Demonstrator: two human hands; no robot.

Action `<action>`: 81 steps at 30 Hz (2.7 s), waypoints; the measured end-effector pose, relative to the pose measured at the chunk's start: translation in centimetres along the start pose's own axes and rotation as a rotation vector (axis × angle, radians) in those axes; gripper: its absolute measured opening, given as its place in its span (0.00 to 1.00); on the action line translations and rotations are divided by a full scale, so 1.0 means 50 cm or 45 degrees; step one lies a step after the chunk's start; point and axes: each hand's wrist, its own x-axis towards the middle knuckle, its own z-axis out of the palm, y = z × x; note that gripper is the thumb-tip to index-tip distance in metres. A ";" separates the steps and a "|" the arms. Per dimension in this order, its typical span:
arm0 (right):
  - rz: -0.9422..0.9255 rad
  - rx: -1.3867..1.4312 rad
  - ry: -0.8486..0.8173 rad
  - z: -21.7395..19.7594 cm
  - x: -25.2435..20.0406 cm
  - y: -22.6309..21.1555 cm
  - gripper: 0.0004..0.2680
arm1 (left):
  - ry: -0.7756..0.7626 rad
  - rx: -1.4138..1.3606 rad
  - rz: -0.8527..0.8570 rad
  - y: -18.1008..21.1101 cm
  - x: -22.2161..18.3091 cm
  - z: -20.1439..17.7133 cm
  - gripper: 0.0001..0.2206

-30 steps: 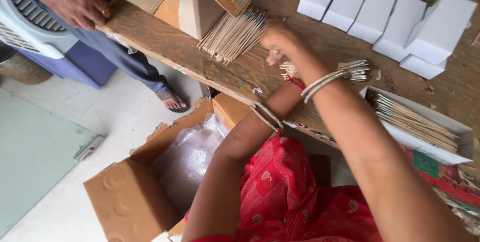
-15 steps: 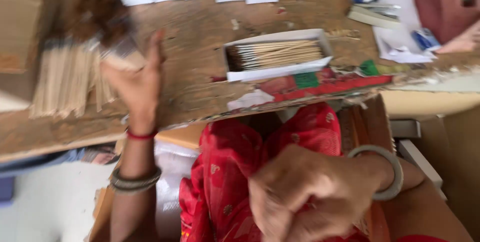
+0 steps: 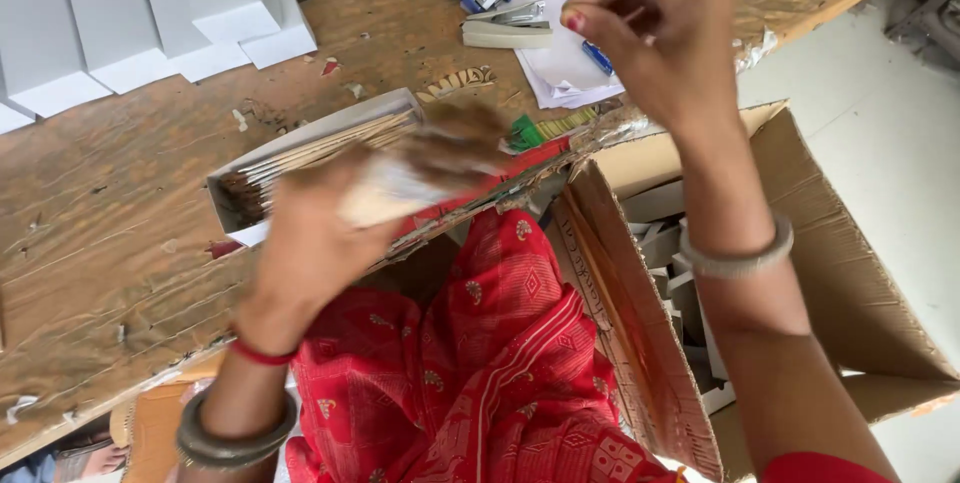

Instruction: The person organizes paintbrushes into bundles and places them into cardboard boxes.

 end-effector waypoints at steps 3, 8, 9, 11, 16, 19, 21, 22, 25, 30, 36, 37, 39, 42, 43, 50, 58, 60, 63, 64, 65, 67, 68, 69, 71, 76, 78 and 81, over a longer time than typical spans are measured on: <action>0.126 -0.236 -0.543 0.031 0.008 0.246 0.02 | -0.479 0.149 0.403 0.058 0.046 0.125 0.16; 0.433 -0.524 -0.976 0.075 -0.011 0.311 0.05 | -0.634 0.336 0.507 0.023 0.073 0.301 0.11; 0.424 -0.524 -0.981 0.072 -0.018 0.329 0.05 | -0.627 0.340 0.501 0.018 0.082 0.315 0.11; 0.013 -0.546 -0.921 0.070 -0.031 0.362 0.05 | -0.610 0.440 0.415 0.006 0.102 0.339 0.12; 0.659 -0.142 -0.901 0.080 0.012 0.475 0.06 | -0.543 0.370 0.387 -0.003 0.161 0.400 0.08; 1.062 0.084 -0.801 0.082 0.036 0.513 0.08 | -0.565 0.317 0.392 -0.053 0.211 0.468 0.08; 1.162 0.138 -0.736 0.077 0.044 0.553 0.10 | -0.613 0.313 0.386 -0.072 0.237 0.500 0.09; 1.228 0.447 -0.673 0.077 0.047 0.581 0.09 | -0.714 0.342 0.367 -0.070 0.244 0.501 0.10; 1.230 0.841 -0.597 0.060 0.067 0.502 0.08 | -0.840 0.351 0.314 -0.059 0.241 0.485 0.11; 1.154 1.046 -0.613 0.113 0.126 0.278 0.08 | -0.635 0.364 0.309 -0.068 0.190 0.517 0.07; 0.993 0.608 -1.075 0.342 0.114 0.177 0.08 | -0.296 0.751 0.394 0.072 -0.022 0.322 0.04; 0.984 0.576 -1.163 0.382 0.099 0.162 0.08 | -0.528 0.650 0.377 0.076 -0.052 0.278 0.04; 0.961 0.545 -1.256 0.432 0.072 0.134 0.09 | -0.749 0.549 0.350 0.079 -0.077 0.176 0.04; 0.885 0.652 -1.372 0.464 0.020 0.093 0.11 | -0.527 0.037 0.232 0.047 -0.068 0.014 0.12; 0.380 0.925 -1.343 0.466 0.005 0.076 0.11 | -0.296 -0.146 0.183 0.016 -0.056 -0.026 0.12; 0.923 0.623 -1.303 0.545 -0.018 0.018 0.11 | 0.207 -0.629 -0.006 -0.140 0.034 -0.168 0.11; 0.346 0.191 -1.226 0.546 -0.064 -0.011 0.10 | 0.097 -0.869 -0.119 -0.222 0.106 -0.064 0.06; 0.267 0.072 -1.194 0.561 -0.071 0.003 0.09 | 0.052 -0.820 -0.195 -0.251 0.099 -0.049 0.07; 0.272 0.349 -1.131 0.579 -0.079 0.037 0.09 | 0.027 -0.608 -0.155 -0.283 0.068 -0.037 0.12; 0.272 0.543 -1.140 0.580 -0.076 0.052 0.09 | 0.008 -0.598 -0.131 -0.279 0.061 -0.045 0.13; 0.270 0.736 -1.146 0.581 -0.074 0.067 0.09 | -0.010 -0.587 -0.107 -0.274 0.056 -0.052 0.15; 0.511 0.844 -1.120 0.557 -0.067 0.071 0.11 | -0.047 -0.531 -0.069 -0.285 0.046 -0.046 0.16; 0.744 0.970 -1.099 0.552 -0.063 0.070 0.12 | -0.077 -0.458 -0.042 -0.292 0.041 -0.050 0.17; 0.745 0.973 -1.084 0.557 -0.066 0.091 0.12 | -0.089 -0.458 -0.035 -0.285 0.042 -0.058 0.17; 0.655 1.276 -1.025 0.558 -0.073 0.139 0.11 | -0.145 -0.356 -0.029 -0.271 0.043 -0.063 0.21; 1.041 1.832 -0.695 0.504 -0.027 0.150 0.15 | -0.312 0.024 -0.037 -0.220 0.052 -0.056 0.34; 1.114 2.016 -0.685 0.482 -0.017 0.150 0.18 | -0.389 0.207 -0.068 -0.194 0.058 -0.057 0.36; 0.933 1.744 -0.580 0.429 -0.006 0.106 0.27 | -0.654 0.453 -0.275 -0.188 0.072 -0.038 0.36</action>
